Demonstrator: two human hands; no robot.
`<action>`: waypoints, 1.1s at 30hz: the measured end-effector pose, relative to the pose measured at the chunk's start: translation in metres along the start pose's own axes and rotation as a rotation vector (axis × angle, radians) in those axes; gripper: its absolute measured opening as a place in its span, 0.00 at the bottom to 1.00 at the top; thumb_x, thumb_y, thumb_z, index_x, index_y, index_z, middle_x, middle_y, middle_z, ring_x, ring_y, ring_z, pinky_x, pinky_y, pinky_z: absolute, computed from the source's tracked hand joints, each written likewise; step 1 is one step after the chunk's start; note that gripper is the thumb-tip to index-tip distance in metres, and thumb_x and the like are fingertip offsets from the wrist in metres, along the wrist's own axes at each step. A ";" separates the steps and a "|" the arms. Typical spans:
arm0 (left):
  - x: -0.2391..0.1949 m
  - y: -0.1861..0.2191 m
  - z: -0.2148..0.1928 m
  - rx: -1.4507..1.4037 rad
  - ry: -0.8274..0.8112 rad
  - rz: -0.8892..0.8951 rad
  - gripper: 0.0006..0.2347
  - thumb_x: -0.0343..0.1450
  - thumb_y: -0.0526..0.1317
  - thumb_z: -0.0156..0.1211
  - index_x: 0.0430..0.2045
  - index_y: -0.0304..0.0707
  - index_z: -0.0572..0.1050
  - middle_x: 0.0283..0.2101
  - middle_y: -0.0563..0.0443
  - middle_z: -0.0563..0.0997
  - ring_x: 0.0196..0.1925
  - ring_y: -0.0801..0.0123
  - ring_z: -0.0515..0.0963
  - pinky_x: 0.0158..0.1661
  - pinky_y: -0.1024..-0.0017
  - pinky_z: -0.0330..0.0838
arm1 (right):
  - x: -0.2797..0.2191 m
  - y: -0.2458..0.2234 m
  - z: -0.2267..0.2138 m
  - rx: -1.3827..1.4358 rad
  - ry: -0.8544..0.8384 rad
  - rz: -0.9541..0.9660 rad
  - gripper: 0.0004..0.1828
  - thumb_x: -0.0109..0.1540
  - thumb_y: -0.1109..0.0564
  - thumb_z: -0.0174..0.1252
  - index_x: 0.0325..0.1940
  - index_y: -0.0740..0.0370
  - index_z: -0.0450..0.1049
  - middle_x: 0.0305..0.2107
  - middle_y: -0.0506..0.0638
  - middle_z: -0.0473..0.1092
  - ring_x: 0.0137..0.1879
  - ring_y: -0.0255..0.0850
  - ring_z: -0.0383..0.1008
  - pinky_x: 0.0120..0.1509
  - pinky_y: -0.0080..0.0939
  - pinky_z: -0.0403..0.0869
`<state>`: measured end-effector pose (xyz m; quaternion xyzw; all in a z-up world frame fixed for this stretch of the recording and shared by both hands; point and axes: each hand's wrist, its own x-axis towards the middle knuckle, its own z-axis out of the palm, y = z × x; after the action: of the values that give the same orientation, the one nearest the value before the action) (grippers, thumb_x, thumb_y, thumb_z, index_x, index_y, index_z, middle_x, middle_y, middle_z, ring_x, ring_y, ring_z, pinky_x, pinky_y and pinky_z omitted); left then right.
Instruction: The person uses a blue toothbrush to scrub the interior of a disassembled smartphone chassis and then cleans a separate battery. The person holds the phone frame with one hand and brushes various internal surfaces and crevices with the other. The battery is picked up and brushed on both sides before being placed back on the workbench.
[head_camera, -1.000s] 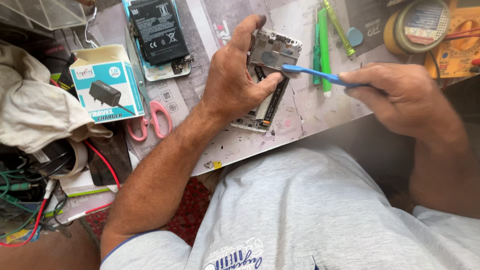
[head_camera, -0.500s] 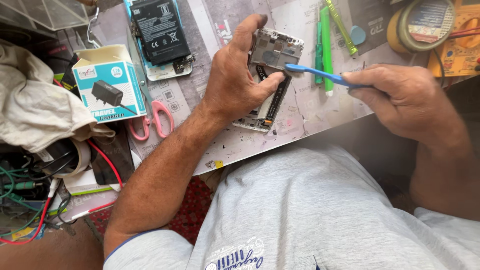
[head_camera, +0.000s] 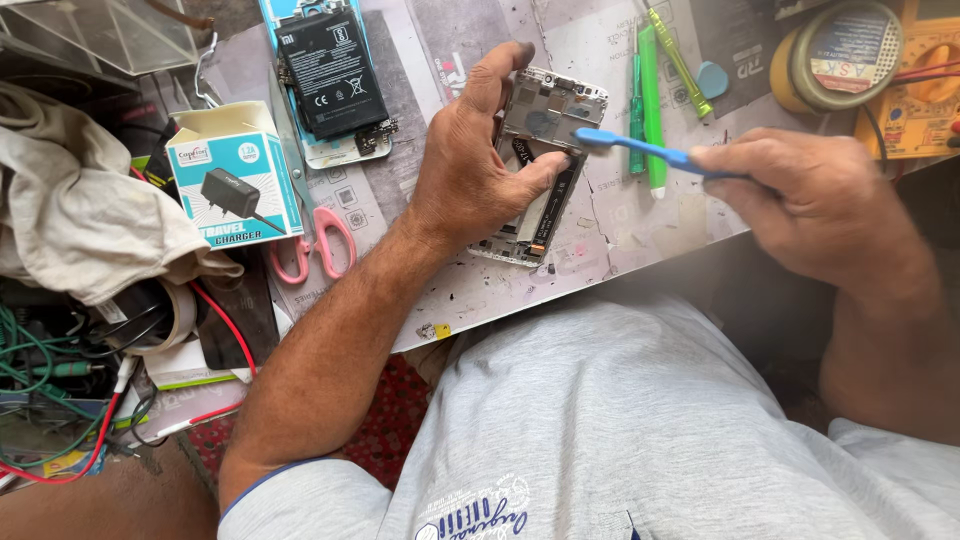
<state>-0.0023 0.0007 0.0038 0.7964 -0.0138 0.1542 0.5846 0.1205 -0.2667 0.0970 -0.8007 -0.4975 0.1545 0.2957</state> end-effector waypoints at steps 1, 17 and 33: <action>0.000 0.000 -0.001 0.026 -0.007 0.011 0.35 0.69 0.34 0.75 0.68 0.38 0.55 0.56 0.38 0.81 0.58 0.60 0.86 0.58 0.69 0.82 | 0.000 0.001 0.001 -0.007 0.002 -0.029 0.14 0.62 0.67 0.64 0.52 0.67 0.77 0.37 0.56 0.78 0.37 0.40 0.79 0.35 0.34 0.76; -0.003 0.004 -0.006 -0.081 -0.006 -0.109 0.31 0.66 0.24 0.47 0.69 0.35 0.53 0.48 0.37 0.82 0.39 0.68 0.86 0.39 0.73 0.83 | 0.029 0.001 0.018 0.094 0.036 -0.115 0.13 0.65 0.67 0.63 0.54 0.67 0.75 0.42 0.56 0.79 0.44 0.42 0.82 0.44 0.35 0.80; -0.001 0.004 -0.007 -0.091 0.010 -0.085 0.32 0.72 0.24 0.51 0.71 0.39 0.46 0.52 0.38 0.83 0.43 0.72 0.87 0.37 0.76 0.81 | 0.046 -0.004 0.007 -0.393 0.273 -0.371 0.09 0.62 0.68 0.66 0.47 0.64 0.79 0.35 0.55 0.78 0.36 0.46 0.79 0.38 0.43 0.77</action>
<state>-0.0059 0.0054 0.0090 0.7681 0.0158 0.1325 0.6262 0.1351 -0.2221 0.0959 -0.7514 -0.6112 -0.1104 0.2226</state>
